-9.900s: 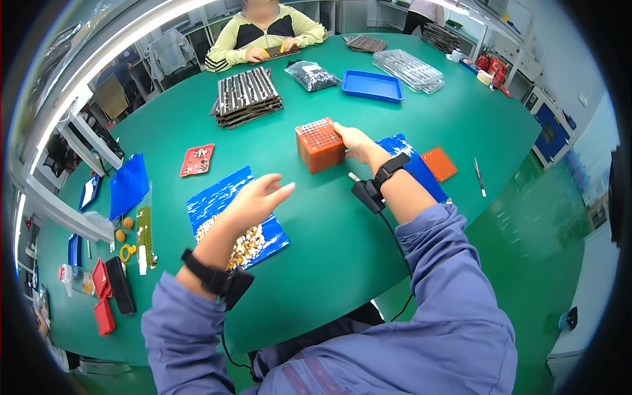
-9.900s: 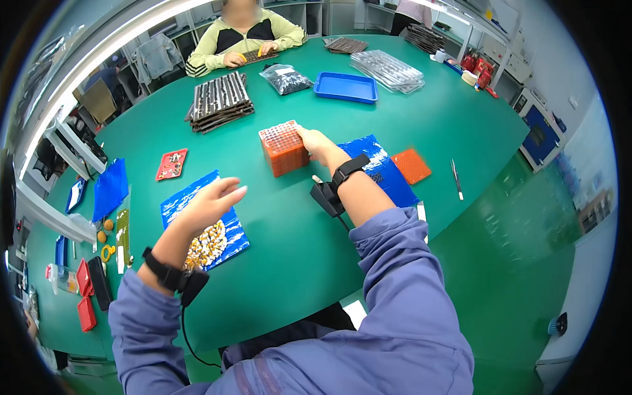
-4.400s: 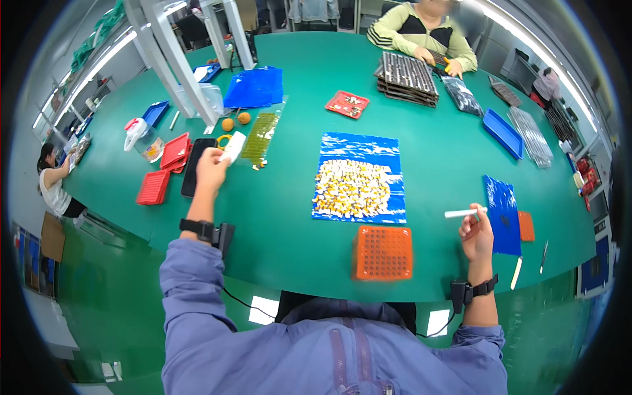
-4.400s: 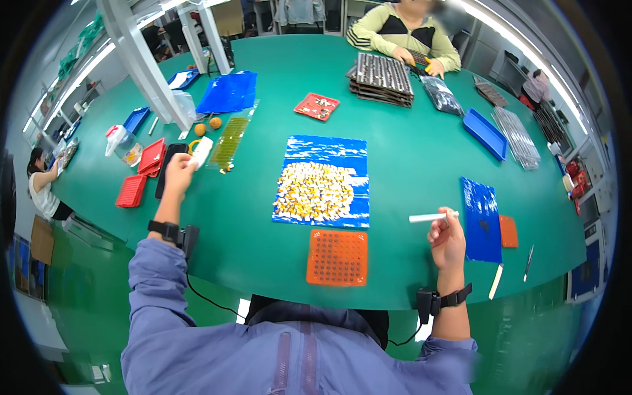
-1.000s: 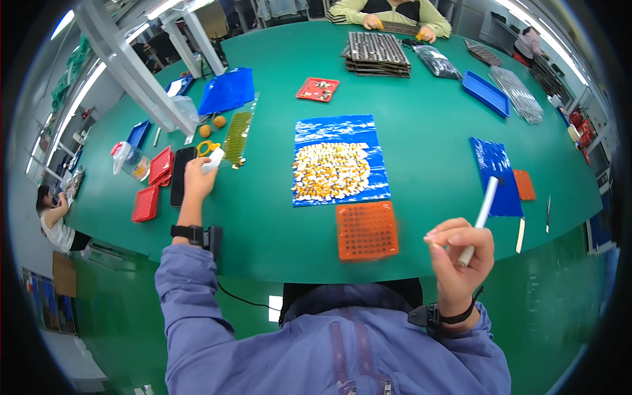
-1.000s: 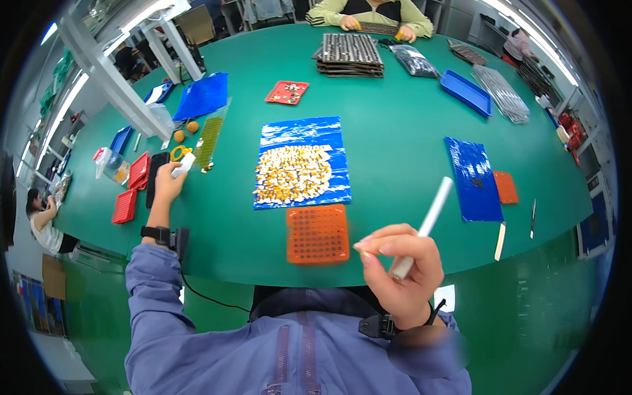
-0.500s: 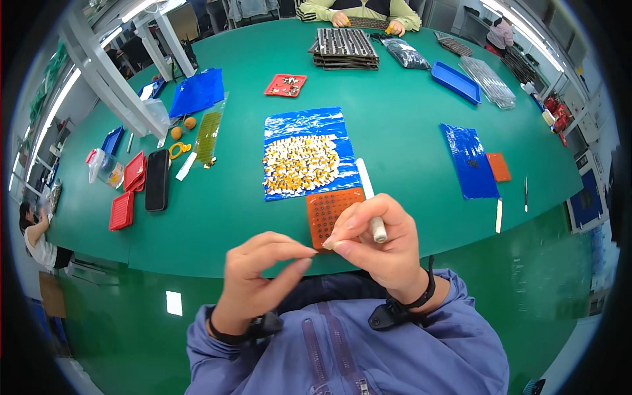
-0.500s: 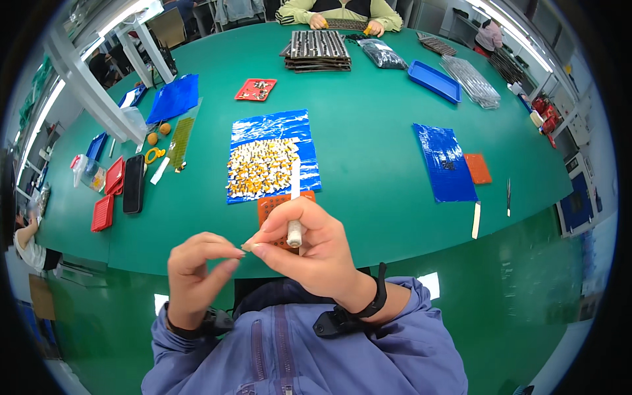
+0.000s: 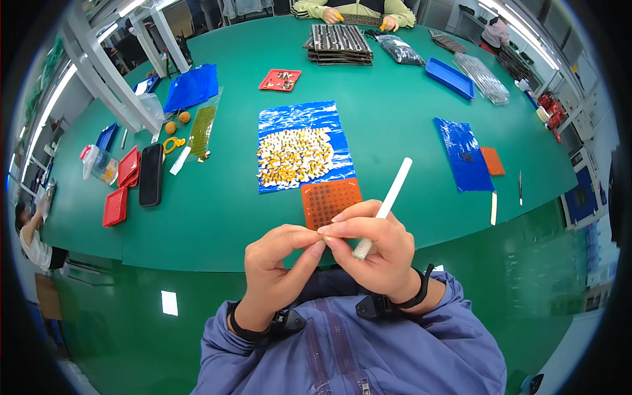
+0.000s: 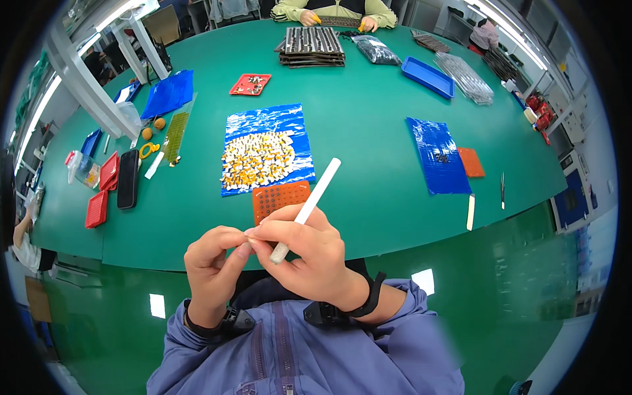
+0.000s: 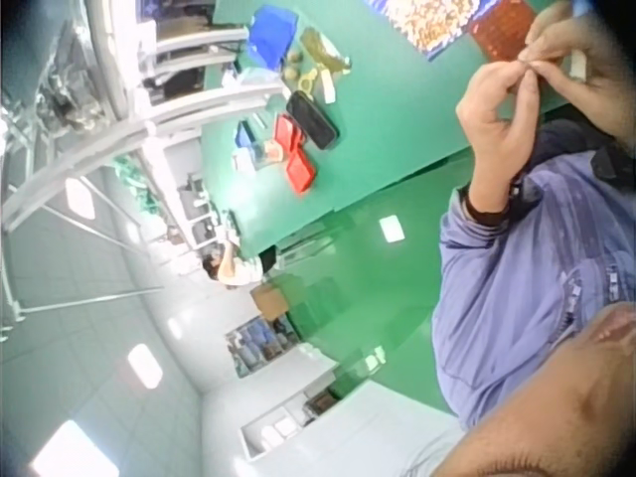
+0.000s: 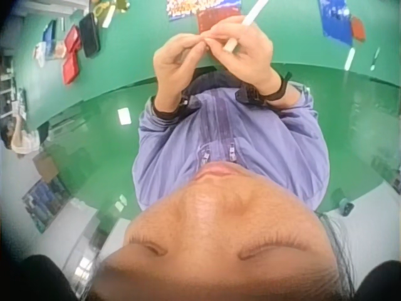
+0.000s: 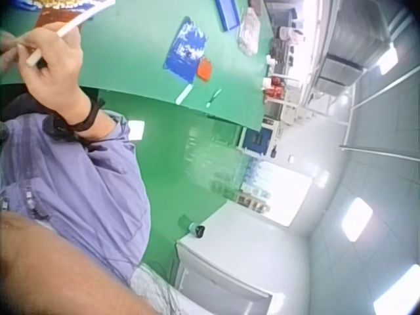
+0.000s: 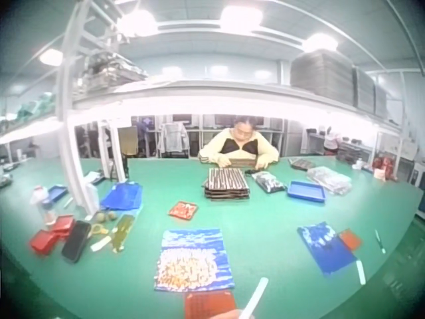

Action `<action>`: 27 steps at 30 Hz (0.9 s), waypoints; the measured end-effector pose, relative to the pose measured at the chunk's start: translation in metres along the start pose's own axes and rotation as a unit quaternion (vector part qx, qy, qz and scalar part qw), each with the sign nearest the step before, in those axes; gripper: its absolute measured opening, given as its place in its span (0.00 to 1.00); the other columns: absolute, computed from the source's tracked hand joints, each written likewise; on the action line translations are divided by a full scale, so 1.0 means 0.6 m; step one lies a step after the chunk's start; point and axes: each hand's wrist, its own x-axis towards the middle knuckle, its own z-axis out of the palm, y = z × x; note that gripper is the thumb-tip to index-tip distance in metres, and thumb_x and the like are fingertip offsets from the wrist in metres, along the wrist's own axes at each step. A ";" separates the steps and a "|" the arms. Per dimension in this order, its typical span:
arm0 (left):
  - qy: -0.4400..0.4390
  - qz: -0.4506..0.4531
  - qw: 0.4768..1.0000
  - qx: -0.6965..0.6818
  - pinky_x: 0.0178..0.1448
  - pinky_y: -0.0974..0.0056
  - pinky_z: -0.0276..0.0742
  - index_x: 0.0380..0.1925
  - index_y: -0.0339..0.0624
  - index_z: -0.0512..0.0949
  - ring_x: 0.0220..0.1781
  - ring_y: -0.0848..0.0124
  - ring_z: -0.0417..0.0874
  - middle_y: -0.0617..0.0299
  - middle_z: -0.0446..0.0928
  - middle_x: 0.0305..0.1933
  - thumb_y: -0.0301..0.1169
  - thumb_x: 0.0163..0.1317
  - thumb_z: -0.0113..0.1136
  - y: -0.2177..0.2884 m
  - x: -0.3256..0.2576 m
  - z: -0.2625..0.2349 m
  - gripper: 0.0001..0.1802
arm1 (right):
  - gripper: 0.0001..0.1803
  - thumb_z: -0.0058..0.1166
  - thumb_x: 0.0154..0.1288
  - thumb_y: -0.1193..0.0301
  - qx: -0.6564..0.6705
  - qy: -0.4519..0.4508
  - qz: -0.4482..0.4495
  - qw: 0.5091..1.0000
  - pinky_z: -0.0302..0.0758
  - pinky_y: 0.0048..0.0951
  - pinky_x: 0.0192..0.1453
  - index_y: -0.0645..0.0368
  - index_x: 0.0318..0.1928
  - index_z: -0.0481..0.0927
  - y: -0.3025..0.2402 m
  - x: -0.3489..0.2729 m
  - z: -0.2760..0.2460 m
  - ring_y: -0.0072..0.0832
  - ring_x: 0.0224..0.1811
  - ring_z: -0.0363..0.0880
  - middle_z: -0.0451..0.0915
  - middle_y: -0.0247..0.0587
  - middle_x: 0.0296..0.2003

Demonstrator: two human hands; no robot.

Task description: The person inserts small yellow and white electronic components into a white cylindrical tube using a white stick-like tool. The person repeatedly picks up components from a blue sheet and places them into the tube, which is held over an orange grid tray.

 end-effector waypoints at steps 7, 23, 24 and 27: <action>0.024 -0.003 0.999 -0.033 0.36 0.71 0.73 0.29 0.32 0.78 0.32 0.70 0.79 0.56 0.78 0.29 0.16 0.49 0.58 -0.011 -0.004 0.004 0.06 | 0.14 0.60 0.45 0.84 0.016 -0.015 0.032 0.999 0.72 0.23 0.31 0.59 0.35 0.78 -0.005 0.003 0.000 0.26 0.31 0.75 0.78 0.39 0.28; 0.037 0.040 0.992 -0.118 0.32 0.70 0.72 0.25 0.31 0.76 0.28 0.70 0.78 0.54 0.79 0.27 0.13 0.46 0.53 -0.018 -0.002 0.003 0.06 | 0.22 0.46 0.64 0.57 0.145 0.001 0.030 0.989 0.73 0.26 0.32 0.67 0.44 0.71 -0.011 -0.001 -0.039 0.32 0.29 0.77 0.80 0.43 0.30; 0.046 0.041 0.993 -0.096 0.31 0.70 0.72 0.24 0.31 0.76 0.27 0.70 0.78 0.54 0.79 0.27 0.13 0.46 0.53 -0.017 -0.003 0.001 0.06 | 0.24 0.47 0.63 0.54 0.111 -0.016 -0.013 0.994 0.72 0.26 0.31 0.67 0.42 0.72 -0.012 0.000 -0.044 0.32 0.28 0.77 0.79 0.43 0.29; 0.066 0.057 0.996 -0.030 0.31 0.70 0.72 0.24 0.31 0.76 0.27 0.70 0.78 0.54 0.79 0.27 0.12 0.44 0.54 -0.016 -0.007 -0.002 0.07 | 0.28 0.49 0.56 0.47 0.035 -0.016 -0.104 0.994 0.70 0.28 0.25 0.66 0.34 0.77 -0.024 0.006 -0.055 0.33 0.23 0.74 0.76 0.39 0.25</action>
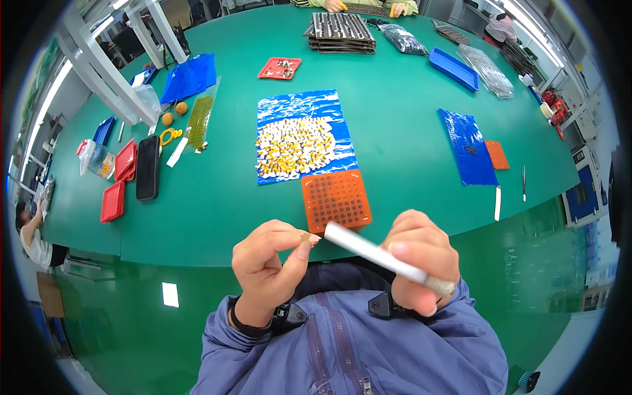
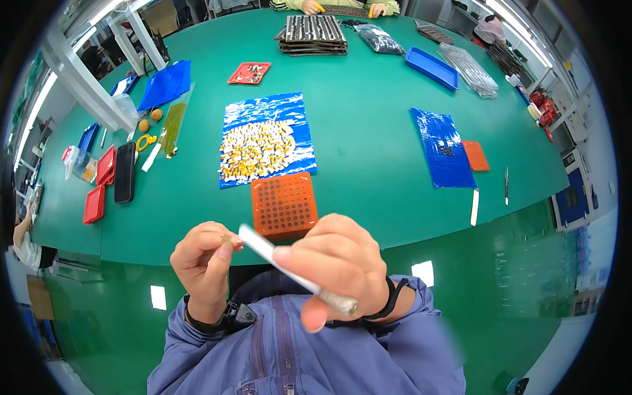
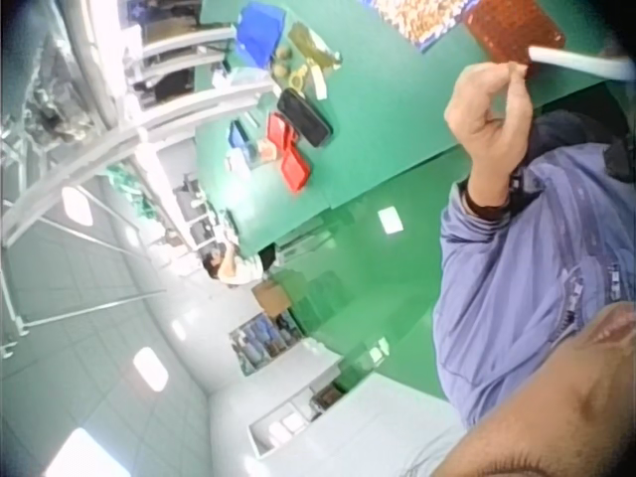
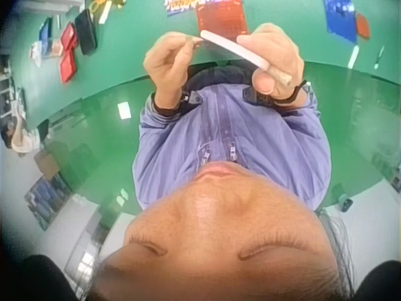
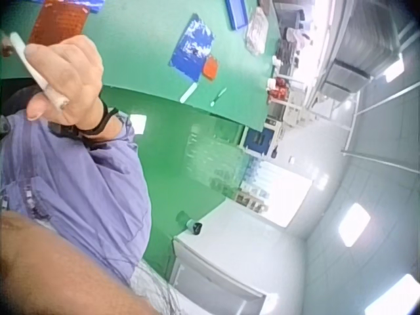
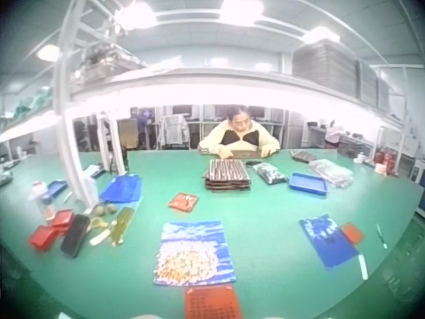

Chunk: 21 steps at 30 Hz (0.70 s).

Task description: The person inserts small yellow and white electronic components into a white cylindrical tube using a white stick-like tool. The person repeatedly picks up components from a blue sheet and places them into the tube, which is held over an orange grid tray.

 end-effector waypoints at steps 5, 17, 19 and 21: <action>-0.009 0.039 0.997 0.072 0.30 0.71 0.72 0.25 0.32 0.77 0.27 0.69 0.79 0.54 0.79 0.26 0.12 0.42 0.56 0.003 0.000 -0.001 0.08 | 0.24 0.54 0.56 0.53 0.004 -0.014 -0.034 0.999 0.73 0.29 0.26 0.65 0.35 0.76 -0.011 -0.016 0.002 0.32 0.22 0.75 0.76 0.41 0.27; -0.029 0.092 0.989 0.109 0.28 0.70 0.72 0.27 0.32 0.77 0.26 0.68 0.78 0.54 0.78 0.27 0.14 0.42 0.59 0.005 -0.002 0.002 0.09 | 0.21 0.57 0.55 0.57 0.010 0.017 -0.034 0.999 0.74 0.28 0.24 0.67 0.35 0.75 -0.006 -0.019 0.019 0.33 0.21 0.75 0.76 0.43 0.26; -0.030 0.092 0.989 0.112 0.28 0.70 0.72 0.27 0.32 0.77 0.26 0.68 0.78 0.54 0.78 0.27 0.14 0.42 0.59 0.006 -0.001 0.002 0.09 | 0.21 0.57 0.55 0.57 0.005 0.015 -0.036 0.999 0.74 0.29 0.24 0.67 0.35 0.75 -0.004 -0.019 0.019 0.33 0.21 0.75 0.76 0.43 0.26; -0.030 0.094 0.989 0.113 0.28 0.70 0.72 0.27 0.32 0.77 0.26 0.68 0.78 0.54 0.78 0.27 0.14 0.42 0.59 0.006 0.000 0.003 0.09 | 0.21 0.57 0.55 0.58 0.005 0.012 -0.036 0.999 0.74 0.29 0.24 0.67 0.35 0.75 -0.003 -0.018 0.019 0.33 0.21 0.75 0.76 0.43 0.26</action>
